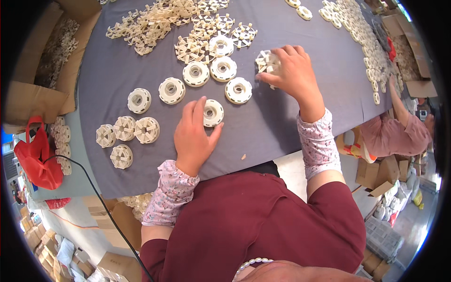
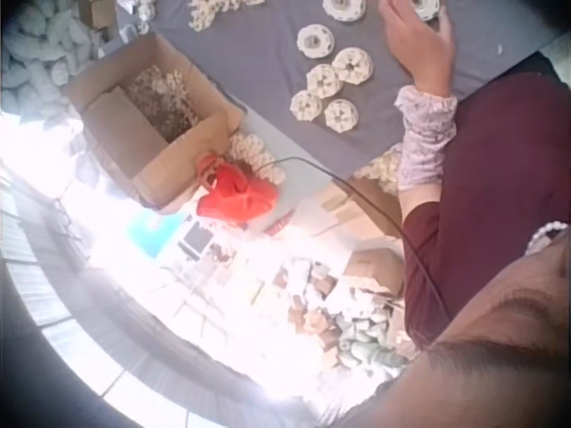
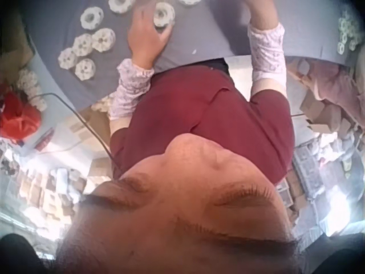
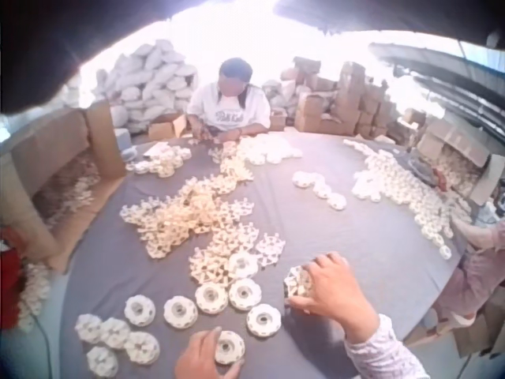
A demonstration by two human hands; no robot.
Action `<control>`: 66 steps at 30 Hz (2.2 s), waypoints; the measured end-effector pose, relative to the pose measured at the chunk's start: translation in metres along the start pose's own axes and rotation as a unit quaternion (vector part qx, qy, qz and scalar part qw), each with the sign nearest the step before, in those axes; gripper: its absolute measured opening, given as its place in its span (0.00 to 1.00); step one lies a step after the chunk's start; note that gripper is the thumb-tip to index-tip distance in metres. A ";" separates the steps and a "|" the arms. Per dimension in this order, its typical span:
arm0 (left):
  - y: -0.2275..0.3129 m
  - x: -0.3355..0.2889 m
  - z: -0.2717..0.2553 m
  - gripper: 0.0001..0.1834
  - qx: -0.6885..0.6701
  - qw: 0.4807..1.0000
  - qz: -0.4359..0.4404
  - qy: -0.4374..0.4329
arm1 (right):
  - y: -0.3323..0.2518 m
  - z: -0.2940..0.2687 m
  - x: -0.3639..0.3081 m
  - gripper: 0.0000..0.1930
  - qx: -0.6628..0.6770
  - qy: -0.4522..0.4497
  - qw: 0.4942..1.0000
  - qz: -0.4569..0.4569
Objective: The person assembles and sorts circular plastic parts by hand at a workbench, placing them into cardboard boxes and plastic bags.
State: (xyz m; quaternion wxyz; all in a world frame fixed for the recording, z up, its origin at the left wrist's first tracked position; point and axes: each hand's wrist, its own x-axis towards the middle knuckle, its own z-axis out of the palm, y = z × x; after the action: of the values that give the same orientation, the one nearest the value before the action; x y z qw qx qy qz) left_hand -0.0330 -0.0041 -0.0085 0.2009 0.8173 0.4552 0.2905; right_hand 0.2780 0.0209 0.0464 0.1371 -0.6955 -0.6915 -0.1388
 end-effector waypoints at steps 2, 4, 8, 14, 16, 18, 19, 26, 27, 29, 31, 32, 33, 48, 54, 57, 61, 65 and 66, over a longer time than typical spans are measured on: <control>0.000 -0.008 -0.002 0.40 -0.001 1.000 0.007 0.009 | -0.002 -0.012 0.006 0.25 0.014 -0.043 0.999 0.015; -0.002 -0.013 -0.004 0.39 -0.022 0.999 0.027 0.008 | -0.003 -0.018 0.004 0.25 0.025 -0.087 0.996 0.026; -0.006 -0.017 -0.004 0.38 -0.037 0.998 0.051 0.013 | 0.000 -0.026 -0.007 0.24 0.003 -0.085 0.996 0.021; -0.008 -0.014 -0.003 0.37 -0.049 0.997 0.062 0.021 | 0.012 -0.031 -0.011 0.27 0.106 0.029 0.993 0.047; -0.008 -0.014 -0.003 0.36 -0.061 0.996 0.057 0.016 | 0.016 -0.035 -0.016 0.29 0.174 0.064 0.981 0.057; -0.008 -0.013 -0.004 0.36 -0.062 0.996 0.059 0.017 | 0.019 -0.035 -0.021 0.29 0.214 0.093 0.972 0.010; -0.008 -0.013 -0.004 0.36 -0.063 0.996 0.060 0.016 | 0.020 -0.033 -0.022 0.29 0.214 0.093 0.972 0.009; -0.009 -0.012 -0.003 0.36 -0.071 0.995 0.066 0.013 | 0.029 -0.014 -0.065 0.26 0.293 0.017 0.952 0.088; -0.008 -0.012 -0.003 0.36 -0.072 0.995 0.062 0.014 | 0.030 -0.013 -0.069 0.26 0.292 0.017 0.952 0.090; -0.008 -0.011 -0.003 0.36 -0.074 0.995 0.059 0.011 | 0.029 -0.014 -0.080 0.26 0.342 0.022 0.932 0.118; -0.009 -0.011 -0.003 0.36 -0.068 0.995 0.068 0.016 | 0.033 -0.018 -0.090 0.25 0.334 -0.003 0.935 0.123; -0.009 -0.011 -0.003 0.36 -0.069 0.995 0.069 0.014 | 0.035 -0.020 -0.092 0.25 0.328 -0.026 0.936 0.123; -0.010 -0.011 -0.003 0.36 -0.068 0.995 0.067 0.014 | 0.036 -0.021 -0.095 0.25 0.328 -0.025 0.936 0.124; 0.000 -0.018 -0.013 0.43 -0.108 0.989 0.072 -0.065 | 0.013 0.039 0.015 0.26 0.206 -0.081 0.975 -0.015; 0.002 -0.034 -0.023 0.46 -0.141 0.981 0.037 -0.128 | -0.011 -0.012 -0.017 0.30 0.297 -0.049 0.953 -0.038; -0.001 -0.034 -0.022 0.43 -0.155 0.983 0.063 -0.074 | -0.034 -0.039 -0.067 0.34 0.385 -0.144 0.909 -0.071; -0.006 -0.035 -0.014 0.30 -0.181 0.981 0.030 -0.067 | -0.043 -0.031 -0.109 0.34 0.346 -0.220 0.911 -0.045; -0.004 -0.033 -0.015 0.22 -0.178 0.980 0.012 -0.086 | -0.039 -0.022 -0.113 0.34 0.445 -0.226 0.866 0.016; -0.004 -0.034 -0.015 0.22 -0.177 0.980 0.011 -0.086 | -0.036 -0.021 -0.111 0.34 0.447 -0.238 0.862 0.008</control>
State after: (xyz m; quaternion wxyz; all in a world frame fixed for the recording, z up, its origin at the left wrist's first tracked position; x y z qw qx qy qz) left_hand -0.0596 -0.0308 -0.0093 0.3775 0.7956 0.3687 0.2974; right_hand 0.2410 -0.0897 0.0229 0.2654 -0.5767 -0.6855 0.3564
